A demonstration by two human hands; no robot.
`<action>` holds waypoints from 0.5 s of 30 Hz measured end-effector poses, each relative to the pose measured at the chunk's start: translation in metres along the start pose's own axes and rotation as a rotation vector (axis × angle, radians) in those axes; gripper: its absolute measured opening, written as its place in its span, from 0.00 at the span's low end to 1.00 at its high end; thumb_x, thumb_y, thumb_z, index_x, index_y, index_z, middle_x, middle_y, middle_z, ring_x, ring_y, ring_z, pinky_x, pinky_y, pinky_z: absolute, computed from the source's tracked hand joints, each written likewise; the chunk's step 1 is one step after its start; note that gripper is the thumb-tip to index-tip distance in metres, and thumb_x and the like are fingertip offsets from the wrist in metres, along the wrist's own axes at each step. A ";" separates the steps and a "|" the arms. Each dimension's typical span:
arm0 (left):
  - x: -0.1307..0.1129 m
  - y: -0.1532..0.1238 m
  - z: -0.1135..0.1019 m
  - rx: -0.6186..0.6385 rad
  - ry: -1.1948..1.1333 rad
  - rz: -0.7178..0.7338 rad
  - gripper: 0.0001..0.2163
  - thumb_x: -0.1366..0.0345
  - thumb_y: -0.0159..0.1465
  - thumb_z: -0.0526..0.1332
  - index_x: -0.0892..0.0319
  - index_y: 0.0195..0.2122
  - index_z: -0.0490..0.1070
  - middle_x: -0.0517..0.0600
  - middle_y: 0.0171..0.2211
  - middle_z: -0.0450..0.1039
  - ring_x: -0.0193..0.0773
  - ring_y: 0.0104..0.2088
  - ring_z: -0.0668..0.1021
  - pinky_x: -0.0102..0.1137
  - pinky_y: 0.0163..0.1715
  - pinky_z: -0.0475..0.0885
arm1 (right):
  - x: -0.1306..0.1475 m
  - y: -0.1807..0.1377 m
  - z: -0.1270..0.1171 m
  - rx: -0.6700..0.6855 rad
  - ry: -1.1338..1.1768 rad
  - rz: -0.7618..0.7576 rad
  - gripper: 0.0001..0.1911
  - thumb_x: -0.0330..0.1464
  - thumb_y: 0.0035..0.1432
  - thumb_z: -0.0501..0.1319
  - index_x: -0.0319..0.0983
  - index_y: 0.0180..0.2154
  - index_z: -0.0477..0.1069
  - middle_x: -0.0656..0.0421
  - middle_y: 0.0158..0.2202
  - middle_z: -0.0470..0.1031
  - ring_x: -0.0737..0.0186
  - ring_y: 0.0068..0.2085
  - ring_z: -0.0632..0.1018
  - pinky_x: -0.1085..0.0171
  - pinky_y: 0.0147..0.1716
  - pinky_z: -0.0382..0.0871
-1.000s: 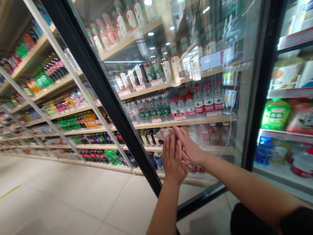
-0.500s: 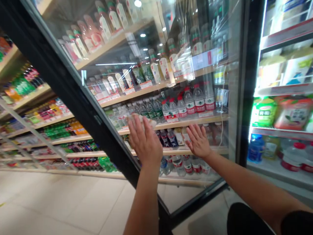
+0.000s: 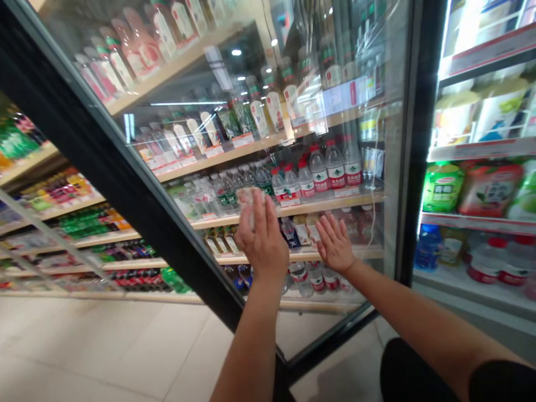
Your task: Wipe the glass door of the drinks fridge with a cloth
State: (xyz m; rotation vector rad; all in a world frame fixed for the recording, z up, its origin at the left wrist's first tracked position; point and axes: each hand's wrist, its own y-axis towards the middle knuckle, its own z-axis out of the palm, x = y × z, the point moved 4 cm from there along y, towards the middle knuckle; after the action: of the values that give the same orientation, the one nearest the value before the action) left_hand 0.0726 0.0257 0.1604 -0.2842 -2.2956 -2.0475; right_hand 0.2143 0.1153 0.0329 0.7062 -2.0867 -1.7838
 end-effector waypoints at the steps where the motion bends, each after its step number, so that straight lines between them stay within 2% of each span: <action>1: -0.009 -0.013 0.004 0.025 -0.029 0.070 0.25 0.72 0.70 0.52 0.55 0.68 0.54 0.50 0.66 0.60 0.40 0.69 0.55 0.40 0.68 0.52 | 0.000 -0.001 0.000 -0.006 -0.002 -0.007 0.32 0.31 0.64 0.52 0.36 0.68 0.51 0.48 0.66 0.63 0.53 0.72 0.51 0.48 0.69 0.45; 3: -0.026 -0.042 0.011 0.121 -0.128 0.259 0.24 0.72 0.70 0.51 0.56 0.67 0.55 0.48 0.63 0.66 0.36 0.67 0.61 0.34 0.67 0.55 | 0.001 -0.004 0.000 -0.012 -0.010 -0.027 0.32 0.31 0.64 0.53 0.34 0.68 0.51 0.47 0.65 0.64 0.53 0.72 0.49 0.49 0.69 0.45; 5: -0.027 -0.057 0.012 0.148 -0.148 0.305 0.24 0.72 0.69 0.52 0.55 0.67 0.56 0.47 0.61 0.68 0.34 0.65 0.63 0.31 0.67 0.56 | 0.001 -0.006 0.000 -0.005 -0.018 -0.035 0.32 0.31 0.64 0.53 0.34 0.68 0.52 0.47 0.65 0.64 0.53 0.72 0.49 0.49 0.69 0.46; 11: 0.028 -0.039 -0.008 -0.027 0.028 0.018 0.26 0.74 0.68 0.55 0.56 0.66 0.58 0.55 0.65 0.61 0.43 0.69 0.57 0.42 0.67 0.56 | -0.002 -0.013 0.005 0.024 -0.005 -0.009 0.31 0.31 0.63 0.52 0.35 0.67 0.55 0.47 0.65 0.64 0.52 0.71 0.54 0.47 0.68 0.49; 13: 0.032 -0.061 -0.011 -0.023 0.067 -0.015 0.26 0.74 0.67 0.56 0.57 0.66 0.57 0.56 0.64 0.63 0.45 0.68 0.57 0.43 0.67 0.56 | 0.000 -0.014 0.004 0.025 0.004 -0.002 0.31 0.31 0.64 0.52 0.37 0.68 0.53 0.48 0.66 0.63 0.52 0.71 0.55 0.46 0.68 0.49; 15: 0.020 -0.105 -0.011 0.068 0.053 0.099 0.25 0.74 0.67 0.57 0.57 0.65 0.60 0.53 0.61 0.68 0.43 0.67 0.61 0.41 0.66 0.57 | 0.002 -0.010 -0.001 0.033 0.017 0.008 0.33 0.31 0.65 0.52 0.37 0.69 0.49 0.47 0.67 0.60 0.51 0.71 0.54 0.45 0.67 0.49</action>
State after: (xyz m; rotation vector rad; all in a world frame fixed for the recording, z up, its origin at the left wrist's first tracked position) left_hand 0.0338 0.0058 0.0626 -0.3287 -2.2666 -1.9037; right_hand 0.2145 0.1123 0.0226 0.7178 -2.1097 -1.7372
